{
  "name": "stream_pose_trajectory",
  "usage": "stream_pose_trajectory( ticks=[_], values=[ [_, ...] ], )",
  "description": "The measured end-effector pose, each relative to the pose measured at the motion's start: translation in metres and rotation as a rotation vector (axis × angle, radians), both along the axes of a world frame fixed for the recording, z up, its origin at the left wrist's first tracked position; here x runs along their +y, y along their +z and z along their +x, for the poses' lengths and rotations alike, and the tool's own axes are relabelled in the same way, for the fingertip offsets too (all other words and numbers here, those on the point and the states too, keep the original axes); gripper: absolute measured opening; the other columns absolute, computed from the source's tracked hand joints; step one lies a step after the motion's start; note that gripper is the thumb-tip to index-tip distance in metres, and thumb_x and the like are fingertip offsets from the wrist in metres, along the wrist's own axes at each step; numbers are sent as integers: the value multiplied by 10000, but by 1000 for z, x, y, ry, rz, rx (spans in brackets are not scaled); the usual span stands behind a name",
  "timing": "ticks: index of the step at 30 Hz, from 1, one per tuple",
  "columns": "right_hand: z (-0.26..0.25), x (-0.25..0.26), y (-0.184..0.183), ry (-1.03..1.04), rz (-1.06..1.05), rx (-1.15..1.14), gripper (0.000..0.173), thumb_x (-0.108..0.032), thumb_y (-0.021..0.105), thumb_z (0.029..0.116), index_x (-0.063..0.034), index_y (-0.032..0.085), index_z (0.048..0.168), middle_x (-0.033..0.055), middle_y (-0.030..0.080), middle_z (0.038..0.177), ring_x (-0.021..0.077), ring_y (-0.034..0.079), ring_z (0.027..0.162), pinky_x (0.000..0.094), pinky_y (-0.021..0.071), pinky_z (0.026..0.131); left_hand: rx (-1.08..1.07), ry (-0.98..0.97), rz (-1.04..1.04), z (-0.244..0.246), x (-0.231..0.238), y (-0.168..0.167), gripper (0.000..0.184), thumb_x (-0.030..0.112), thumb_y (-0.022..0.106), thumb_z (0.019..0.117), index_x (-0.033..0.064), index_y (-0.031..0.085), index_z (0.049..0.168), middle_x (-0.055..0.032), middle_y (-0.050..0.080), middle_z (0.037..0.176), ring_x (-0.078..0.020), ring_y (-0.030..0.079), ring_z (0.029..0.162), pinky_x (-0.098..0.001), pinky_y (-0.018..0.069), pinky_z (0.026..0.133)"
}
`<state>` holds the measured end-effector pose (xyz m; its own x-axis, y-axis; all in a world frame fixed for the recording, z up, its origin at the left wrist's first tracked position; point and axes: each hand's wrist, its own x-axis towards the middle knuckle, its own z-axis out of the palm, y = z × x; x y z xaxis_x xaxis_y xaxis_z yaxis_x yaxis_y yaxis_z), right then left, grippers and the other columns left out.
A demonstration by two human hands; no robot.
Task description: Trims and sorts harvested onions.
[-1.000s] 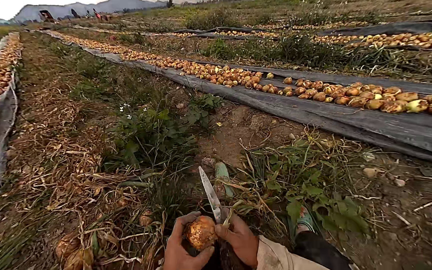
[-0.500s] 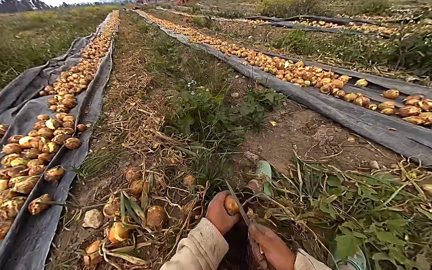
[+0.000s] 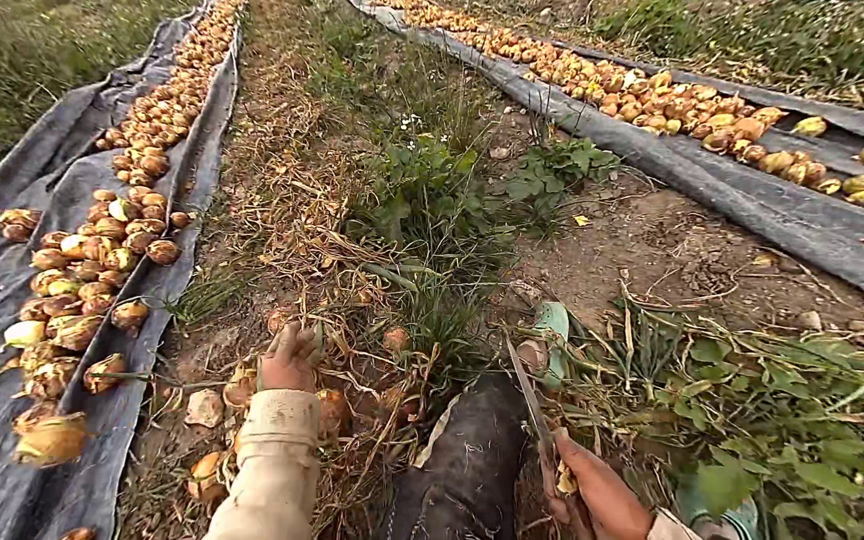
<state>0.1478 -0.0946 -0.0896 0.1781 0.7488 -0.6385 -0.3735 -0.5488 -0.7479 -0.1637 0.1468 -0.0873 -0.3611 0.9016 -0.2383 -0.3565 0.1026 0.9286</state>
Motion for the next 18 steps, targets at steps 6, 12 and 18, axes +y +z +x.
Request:
stream_pose_trajectory(
  ticks=[6,12,18],
  values=[
    [-3,-8,3,87,-53,-68,382,-306,234,1122,-55,511,1201,-3,568,729,105,586,597,268,534,593,873,-559,-428,99,64,-86,422,267,708,977,-6,645,1293,-252,655,1280,-374,629,1201,-547,468,1054],
    [10,-11,-9,175,7,-95,414,-374,290,1093,-55,504,1248,13,615,850,128,643,717,310,574,682,1188,-780,-634,125,57,-112,757,306,732,939,-9,379,1530,-316,421,1523,-437,476,1389,-532,409,1137],
    [4,-5,-9,349,3,-226,435,-404,486,1043,-52,518,1296,70,618,973,155,655,774,350,579,714,755,-528,-186,94,-12,-86,931,74,944,661,-21,430,1432,-270,625,1270,-370,641,1150,-508,519,1009]
  ],
)
